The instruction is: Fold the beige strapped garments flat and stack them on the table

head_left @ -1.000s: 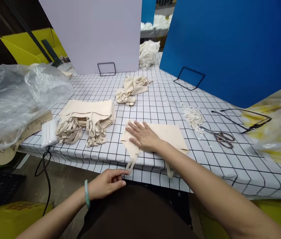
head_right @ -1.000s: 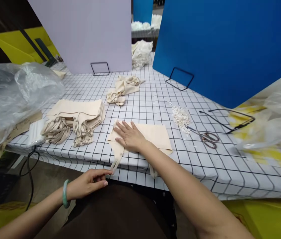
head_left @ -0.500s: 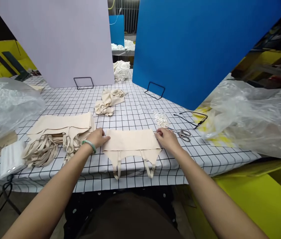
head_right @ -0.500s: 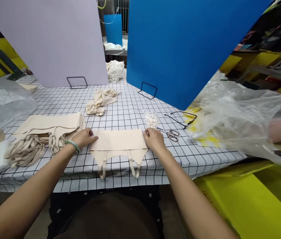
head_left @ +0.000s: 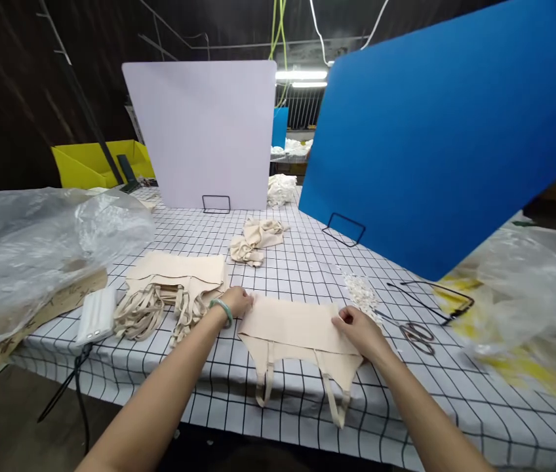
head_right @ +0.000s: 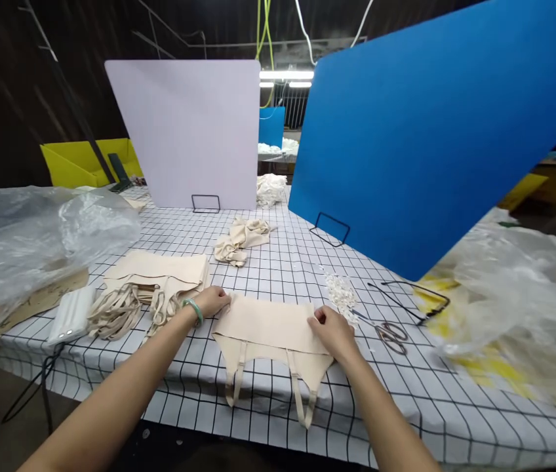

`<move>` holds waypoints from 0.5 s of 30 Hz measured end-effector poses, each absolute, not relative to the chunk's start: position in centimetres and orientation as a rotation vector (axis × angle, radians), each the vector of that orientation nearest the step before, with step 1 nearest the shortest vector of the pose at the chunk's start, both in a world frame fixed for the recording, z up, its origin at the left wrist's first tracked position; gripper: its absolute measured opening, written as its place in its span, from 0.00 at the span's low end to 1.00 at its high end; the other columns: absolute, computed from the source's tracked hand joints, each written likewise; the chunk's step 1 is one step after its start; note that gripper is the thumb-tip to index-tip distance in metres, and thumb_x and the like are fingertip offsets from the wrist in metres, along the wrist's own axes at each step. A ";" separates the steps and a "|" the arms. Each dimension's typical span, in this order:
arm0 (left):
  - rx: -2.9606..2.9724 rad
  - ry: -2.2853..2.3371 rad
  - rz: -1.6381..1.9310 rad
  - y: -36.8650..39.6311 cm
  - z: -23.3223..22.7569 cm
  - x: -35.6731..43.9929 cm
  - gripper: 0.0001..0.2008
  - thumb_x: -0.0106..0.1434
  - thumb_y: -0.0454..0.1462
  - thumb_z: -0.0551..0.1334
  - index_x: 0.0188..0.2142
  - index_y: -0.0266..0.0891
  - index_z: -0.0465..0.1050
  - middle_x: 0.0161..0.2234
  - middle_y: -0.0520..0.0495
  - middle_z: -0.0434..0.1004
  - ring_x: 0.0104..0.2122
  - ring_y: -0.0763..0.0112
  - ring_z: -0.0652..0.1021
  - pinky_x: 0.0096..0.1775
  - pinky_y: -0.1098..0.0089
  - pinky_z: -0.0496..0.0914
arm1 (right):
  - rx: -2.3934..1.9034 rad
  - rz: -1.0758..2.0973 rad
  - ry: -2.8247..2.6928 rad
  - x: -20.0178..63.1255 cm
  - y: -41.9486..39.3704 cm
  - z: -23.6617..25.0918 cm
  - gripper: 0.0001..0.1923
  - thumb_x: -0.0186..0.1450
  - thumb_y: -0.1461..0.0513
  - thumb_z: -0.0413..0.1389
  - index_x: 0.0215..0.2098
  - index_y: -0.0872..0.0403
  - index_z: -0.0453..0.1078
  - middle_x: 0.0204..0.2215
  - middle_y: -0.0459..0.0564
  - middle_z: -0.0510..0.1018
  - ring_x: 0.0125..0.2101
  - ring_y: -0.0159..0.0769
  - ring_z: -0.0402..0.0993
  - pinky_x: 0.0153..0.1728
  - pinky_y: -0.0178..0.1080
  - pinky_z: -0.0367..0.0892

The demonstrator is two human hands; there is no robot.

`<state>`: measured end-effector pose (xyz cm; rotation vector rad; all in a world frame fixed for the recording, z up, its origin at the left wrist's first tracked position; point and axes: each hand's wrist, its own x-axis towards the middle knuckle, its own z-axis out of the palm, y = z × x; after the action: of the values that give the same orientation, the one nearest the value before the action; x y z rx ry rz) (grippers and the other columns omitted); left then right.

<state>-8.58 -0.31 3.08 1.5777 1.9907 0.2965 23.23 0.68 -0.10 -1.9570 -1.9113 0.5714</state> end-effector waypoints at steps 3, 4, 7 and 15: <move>1.564 2.031 0.331 -0.1 2.9 -8.6 0.06 0.59 0.39 0.62 0.31 0.38 0.72 0.36 0.40 0.81 0.39 0.60 0.79 0.35 0.68 0.68 | -1.980 0.593 -1.795 23.4 1.0 -0.6 0.06 0.56 0.56 0.52 0.28 0.49 0.64 0.23 0.44 0.74 0.26 0.38 0.71 0.28 0.38 0.59; 1.563 2.030 0.333 0.0 2.8 -8.6 0.06 0.58 0.39 0.64 0.31 0.38 0.71 0.38 0.40 0.81 0.41 0.59 0.79 0.36 0.68 0.68 | -1.992 0.598 -1.772 23.5 1.1 -0.7 0.07 0.55 0.56 0.52 0.30 0.49 0.65 0.24 0.45 0.74 0.27 0.39 0.71 0.28 0.38 0.60; 1.556 2.000 0.322 0.4 2.5 -8.5 0.09 0.51 0.37 0.68 0.30 0.39 0.69 0.37 0.42 0.80 0.41 0.57 0.78 0.37 0.67 0.68 | -2.020 0.655 -1.737 23.5 1.4 -0.6 0.10 0.54 0.56 0.54 0.33 0.50 0.68 0.27 0.47 0.77 0.30 0.42 0.73 0.31 0.39 0.62; 1.492 1.819 0.613 -2.0 2.7 -7.1 0.08 0.56 0.29 0.63 0.29 0.39 0.63 0.29 0.50 0.74 0.32 0.70 0.75 0.32 0.73 0.66 | -1.647 0.985 -1.493 23.9 0.1 1.6 0.16 0.52 0.49 0.60 0.33 0.50 0.70 0.31 0.52 0.81 0.32 0.47 0.77 0.31 0.43 0.70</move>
<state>-7.06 -2.04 2.73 1.4918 1.8189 0.6132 23.93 0.08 1.55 -1.6465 -1.4927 0.9854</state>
